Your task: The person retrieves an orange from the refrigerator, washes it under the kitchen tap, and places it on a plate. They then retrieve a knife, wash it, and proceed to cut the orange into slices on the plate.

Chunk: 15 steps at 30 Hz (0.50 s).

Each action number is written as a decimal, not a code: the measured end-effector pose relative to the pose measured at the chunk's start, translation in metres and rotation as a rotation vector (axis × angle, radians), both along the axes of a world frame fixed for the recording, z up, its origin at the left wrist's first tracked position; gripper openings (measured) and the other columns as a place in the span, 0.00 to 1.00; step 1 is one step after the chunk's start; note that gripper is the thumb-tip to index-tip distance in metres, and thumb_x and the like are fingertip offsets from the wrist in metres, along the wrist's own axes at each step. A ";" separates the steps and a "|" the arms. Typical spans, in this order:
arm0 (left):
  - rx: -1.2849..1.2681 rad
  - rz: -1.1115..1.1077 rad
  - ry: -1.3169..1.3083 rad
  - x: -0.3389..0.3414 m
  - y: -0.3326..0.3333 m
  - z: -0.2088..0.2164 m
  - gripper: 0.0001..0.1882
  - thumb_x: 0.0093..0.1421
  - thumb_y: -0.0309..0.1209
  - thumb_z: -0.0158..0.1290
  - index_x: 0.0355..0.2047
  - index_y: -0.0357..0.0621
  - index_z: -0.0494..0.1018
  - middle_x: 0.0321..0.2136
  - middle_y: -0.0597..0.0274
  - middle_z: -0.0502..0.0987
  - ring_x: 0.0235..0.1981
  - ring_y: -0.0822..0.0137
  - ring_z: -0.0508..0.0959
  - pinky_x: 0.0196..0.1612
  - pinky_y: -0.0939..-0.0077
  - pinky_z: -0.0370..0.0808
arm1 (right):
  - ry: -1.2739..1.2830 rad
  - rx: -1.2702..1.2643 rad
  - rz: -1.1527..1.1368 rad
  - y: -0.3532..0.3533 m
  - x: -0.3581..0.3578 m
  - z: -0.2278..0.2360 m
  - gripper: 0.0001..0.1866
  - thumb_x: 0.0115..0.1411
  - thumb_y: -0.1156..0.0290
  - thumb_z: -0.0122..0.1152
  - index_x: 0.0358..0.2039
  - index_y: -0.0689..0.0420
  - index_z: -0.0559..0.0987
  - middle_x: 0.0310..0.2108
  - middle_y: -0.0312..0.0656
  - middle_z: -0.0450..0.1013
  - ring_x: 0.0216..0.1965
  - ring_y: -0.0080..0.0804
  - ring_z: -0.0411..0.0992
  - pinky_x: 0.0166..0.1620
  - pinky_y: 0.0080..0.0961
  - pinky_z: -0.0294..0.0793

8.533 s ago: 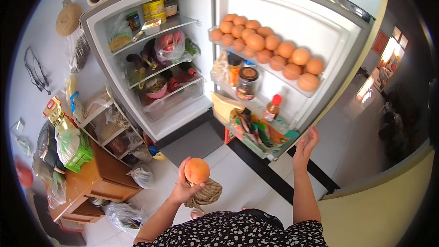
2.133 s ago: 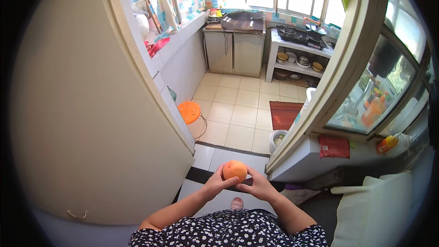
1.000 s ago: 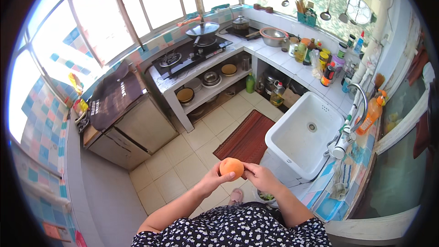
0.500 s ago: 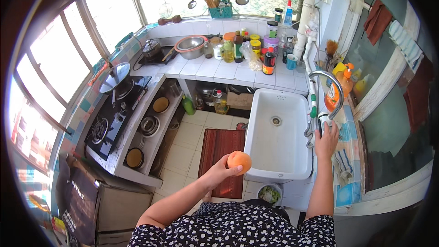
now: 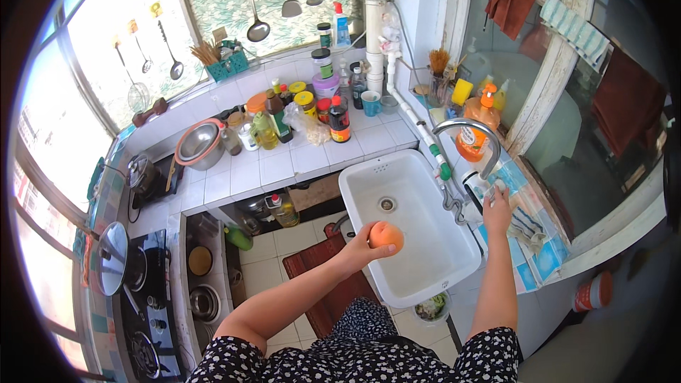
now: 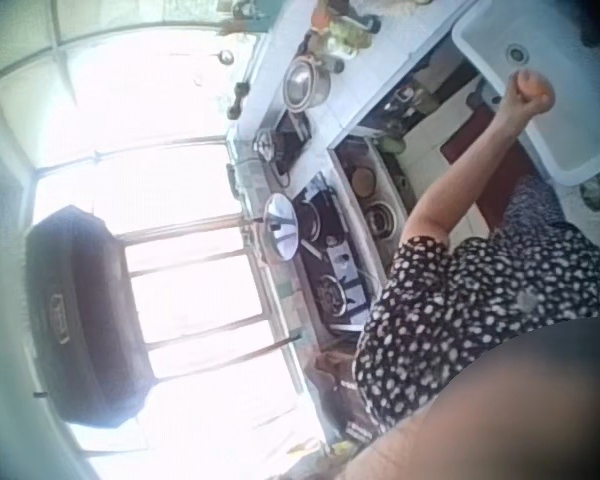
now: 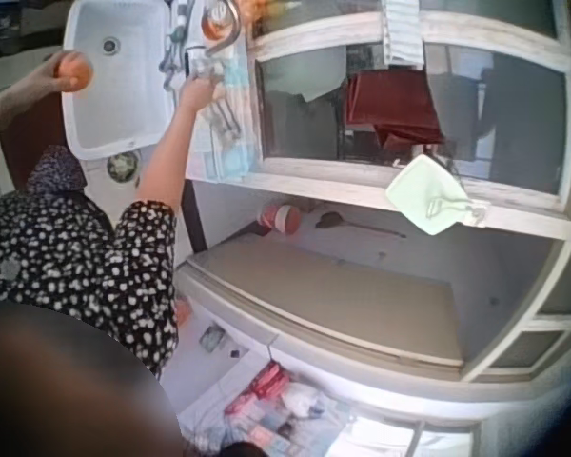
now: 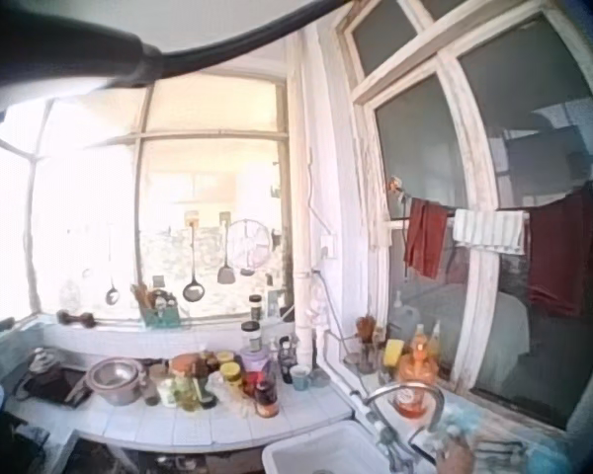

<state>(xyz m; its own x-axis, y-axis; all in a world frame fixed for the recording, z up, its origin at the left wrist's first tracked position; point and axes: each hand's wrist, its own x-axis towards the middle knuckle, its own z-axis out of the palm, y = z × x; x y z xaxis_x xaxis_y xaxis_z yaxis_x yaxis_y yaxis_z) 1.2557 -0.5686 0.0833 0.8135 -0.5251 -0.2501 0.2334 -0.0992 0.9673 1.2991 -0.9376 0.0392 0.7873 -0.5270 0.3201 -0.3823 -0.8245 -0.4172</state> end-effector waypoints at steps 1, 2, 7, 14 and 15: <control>-0.003 -0.019 -0.007 0.020 -0.008 -0.004 0.43 0.52 0.43 0.61 0.60 0.38 0.52 0.52 0.53 0.64 0.55 0.64 0.65 0.58 0.70 0.61 | -0.026 0.062 0.040 -0.004 -0.001 0.002 0.26 0.55 0.69 0.55 0.56 0.53 0.68 0.62 0.56 0.52 0.56 0.48 0.63 0.53 0.34 0.67; -0.009 -0.033 -0.012 0.040 -0.015 -0.010 0.43 0.52 0.42 0.62 0.60 0.38 0.52 0.52 0.54 0.65 0.54 0.64 0.65 0.58 0.70 0.61 | -0.052 0.121 0.084 -0.008 -0.005 0.002 0.26 0.55 0.70 0.55 0.56 0.53 0.68 0.63 0.55 0.52 0.57 0.47 0.63 0.54 0.33 0.67; -0.011 -0.087 -0.090 0.128 -0.053 -0.030 0.43 0.50 0.39 0.63 0.59 0.37 0.52 0.51 0.54 0.65 0.53 0.64 0.67 0.55 0.71 0.66 | -0.092 0.424 0.342 -0.033 -0.026 0.016 0.25 0.56 0.82 0.48 0.56 0.53 0.68 0.64 0.40 0.54 0.62 0.38 0.56 0.58 0.27 0.61; 0.002 -0.145 -0.229 0.208 -0.091 -0.051 0.46 0.49 0.34 0.63 0.61 0.40 0.47 0.53 0.52 0.62 0.54 0.62 0.65 0.55 0.69 0.66 | 0.008 0.052 0.215 -0.036 -0.030 0.024 0.24 0.53 0.85 0.50 0.51 0.56 0.72 0.59 0.43 0.62 0.63 0.43 0.54 0.62 0.32 0.55; 0.002 -0.160 -0.244 0.218 -0.096 -0.056 0.46 0.49 0.34 0.63 0.61 0.39 0.46 0.53 0.52 0.62 0.54 0.62 0.65 0.55 0.69 0.66 | -0.091 0.035 0.186 -0.023 -0.029 0.022 0.23 0.53 0.85 0.50 0.50 0.56 0.73 0.58 0.43 0.63 0.62 0.44 0.55 0.62 0.33 0.56</control>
